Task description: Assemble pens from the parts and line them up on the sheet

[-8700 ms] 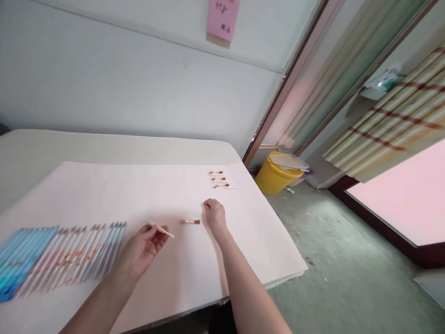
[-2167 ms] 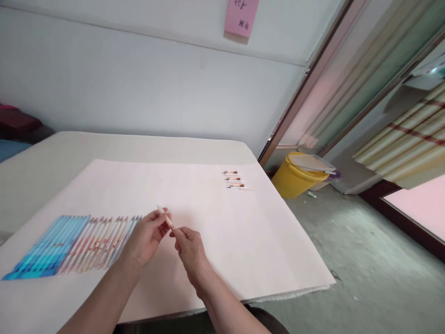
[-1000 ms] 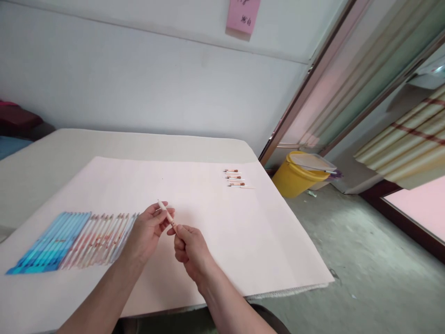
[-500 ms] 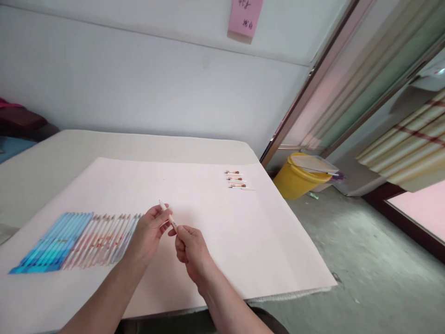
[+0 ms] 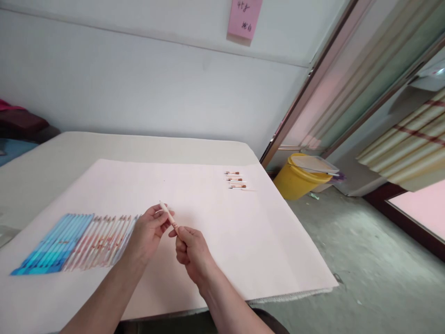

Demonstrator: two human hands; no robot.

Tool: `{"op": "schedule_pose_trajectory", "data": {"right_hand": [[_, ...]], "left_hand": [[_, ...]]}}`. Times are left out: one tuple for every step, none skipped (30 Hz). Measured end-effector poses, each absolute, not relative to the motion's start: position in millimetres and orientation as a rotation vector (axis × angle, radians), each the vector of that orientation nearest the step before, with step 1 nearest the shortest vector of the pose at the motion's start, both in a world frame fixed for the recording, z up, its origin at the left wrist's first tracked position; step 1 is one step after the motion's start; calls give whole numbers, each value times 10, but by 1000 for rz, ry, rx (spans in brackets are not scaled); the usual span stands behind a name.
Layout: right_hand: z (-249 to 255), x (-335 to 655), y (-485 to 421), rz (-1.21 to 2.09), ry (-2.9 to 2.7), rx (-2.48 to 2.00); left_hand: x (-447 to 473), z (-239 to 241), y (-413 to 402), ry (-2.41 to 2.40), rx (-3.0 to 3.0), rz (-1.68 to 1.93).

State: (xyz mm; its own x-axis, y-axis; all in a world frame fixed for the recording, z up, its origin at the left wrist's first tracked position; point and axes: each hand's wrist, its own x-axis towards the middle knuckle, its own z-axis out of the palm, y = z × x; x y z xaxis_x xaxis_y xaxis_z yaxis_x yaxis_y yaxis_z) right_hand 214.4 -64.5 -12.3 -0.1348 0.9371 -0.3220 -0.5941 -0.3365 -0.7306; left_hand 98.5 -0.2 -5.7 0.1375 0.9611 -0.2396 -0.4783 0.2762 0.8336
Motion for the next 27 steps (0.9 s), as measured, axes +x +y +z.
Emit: {"op": "schedule_pose_trajectory", "data": {"right_hand": [[-128, 2146, -643, 1718, -521, -919], [-132, 2148, -642, 1715, -519, -919], [-135, 2149, -640, 1712, -521, -925], [-136, 2149, -639, 1708, -527, -933], [-135, 2146, -640, 1705, -534, -941], [-134, 2143, -642, 1705, -540, -947], [-132, 2139, -644, 1707, -546, -951], [-130, 2136, -646, 1709, -549, -951], [-129, 2134, -649, 1711, -551, -948], [-128, 2134, -650, 1713, -552, -945], [-129, 2135, -651, 1713, -551, -943], [-129, 2139, -651, 1713, -548, -943], [-130, 2143, -651, 1710, -544, -946], [-131, 2148, -650, 1708, -540, -952], [-130, 2151, -650, 1701, -532, -961], [-127, 2154, -651, 1694, -524, -969], [-123, 2154, -653, 1687, -516, -973], [-118, 2151, -656, 1680, -508, -975], [-112, 2147, -660, 1671, -500, -973], [-107, 2141, -663, 1663, -491, -970], [-104, 2135, -667, 1653, -481, -968], [-103, 2129, -670, 1641, -471, -969], [-105, 2125, -673, 1624, -462, -973], [-109, 2123, -675, 1604, -455, -979], [-115, 2124, -677, 1584, -450, -987], [-122, 2127, -678, 1565, -444, -997], [-127, 2133, -679, 1549, -440, -1008]], "left_hand": [[981, -55, -3, 881, 670, 1155], [980, -55, -4, 877, 668, 1148], [980, -58, -4, 885, 668, 1145], [981, -63, -3, 901, 668, 1150], [983, -69, -1, 919, 665, 1163], [984, -75, 2, 934, 661, 1181], [983, -80, 6, 939, 656, 1197], [981, -81, 10, 936, 650, 1209], [977, -78, 14, 926, 645, 1213], [973, -73, 17, 912, 642, 1208], [968, -65, 18, 897, 642, 1200], [965, -57, 18, 885, 644, 1193], [962, -49, 17, 879, 647, 1186], [962, -44, 15, 877, 652, 1182], [963, -41, 12, 875, 658, 1175], [965, -41, 11, 874, 665, 1167], [969, -44, 9, 874, 672, 1160], [974, -48, 7, 870, 681, 1152], [979, -53, 5, 863, 691, 1145], [986, -56, 1, 854, 702, 1139], [994, -59, -4, 847, 711, 1133], [1003, -60, -13, 839, 721, 1127], [1014, -60, -24, 828, 733, 1117], [1026, -60, -38, 816, 747, 1101], [1040, -59, -54, 805, 760, 1085], [1054, -60, -70, 796, 773, 1068], [1068, -61, -85, 791, 784, 1055]]}}
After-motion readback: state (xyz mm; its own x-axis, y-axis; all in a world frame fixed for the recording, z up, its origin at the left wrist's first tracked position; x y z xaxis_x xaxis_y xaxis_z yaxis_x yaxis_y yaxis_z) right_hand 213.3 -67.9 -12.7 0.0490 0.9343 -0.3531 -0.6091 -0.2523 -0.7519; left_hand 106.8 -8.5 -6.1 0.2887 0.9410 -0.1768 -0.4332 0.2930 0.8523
